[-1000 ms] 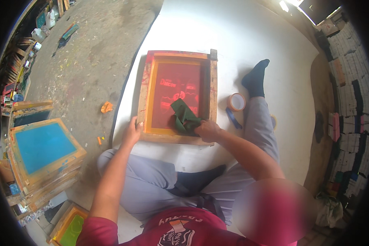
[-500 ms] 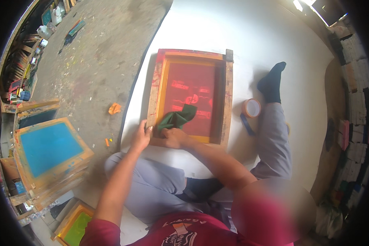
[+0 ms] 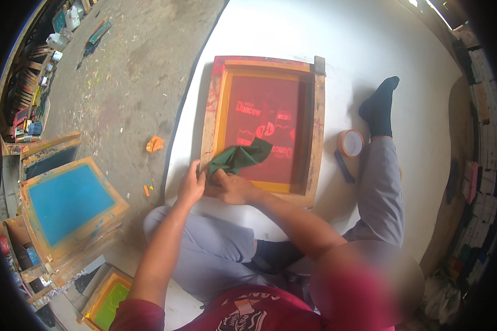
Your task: The person sits on the floor and wipes a red screen printing frame with a green cloth, then applies yellow tape to its edges. They repeat the wiping and taping process, then switch to a blue screen printing frame and apply tape to its edges.
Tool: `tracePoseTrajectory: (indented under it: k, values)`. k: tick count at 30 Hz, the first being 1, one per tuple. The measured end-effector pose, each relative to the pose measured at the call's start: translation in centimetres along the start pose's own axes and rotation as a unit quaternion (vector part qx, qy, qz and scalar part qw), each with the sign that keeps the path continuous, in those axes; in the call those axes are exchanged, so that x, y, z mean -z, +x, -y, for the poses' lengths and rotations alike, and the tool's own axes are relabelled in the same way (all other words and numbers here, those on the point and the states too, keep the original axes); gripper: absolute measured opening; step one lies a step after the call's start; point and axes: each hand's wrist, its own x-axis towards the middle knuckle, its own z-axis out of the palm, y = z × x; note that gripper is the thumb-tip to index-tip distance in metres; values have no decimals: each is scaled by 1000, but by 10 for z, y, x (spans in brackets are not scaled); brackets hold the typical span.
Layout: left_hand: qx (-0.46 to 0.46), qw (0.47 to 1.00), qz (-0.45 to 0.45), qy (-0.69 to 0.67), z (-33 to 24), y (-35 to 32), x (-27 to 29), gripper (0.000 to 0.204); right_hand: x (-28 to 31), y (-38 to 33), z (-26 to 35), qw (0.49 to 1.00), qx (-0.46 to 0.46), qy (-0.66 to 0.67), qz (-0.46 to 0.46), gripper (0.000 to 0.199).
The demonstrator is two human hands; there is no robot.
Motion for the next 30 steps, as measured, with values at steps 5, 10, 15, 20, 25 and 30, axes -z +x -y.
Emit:
tracePoseTrajectory:
  k: [5,10,15,20,25,30]
  values:
    - [19,1000,18,-10,-2,-3,3,46,47,-45,-4,994,-38,-85,51,66]
    - [1,1000,2,-3,4,-3,-3,45,39,-40,-2,988,-88,-106,69,68]
    - [16,1000,20,17,-9,1,4,45,-3,5,17,997,-12,-78,2,67]
    - [22,1000,8,-17,-4,-3,3,46,39,-45,8,990,-95,-99,41,65]
    - [37,999,9,-1,0,-2,-1,44,95,-133,-20,968,-165,-180,56,59]
    - [20,1000,-1,-3,-2,-3,-1,43,120,-158,-25,908,-66,-403,92,37]
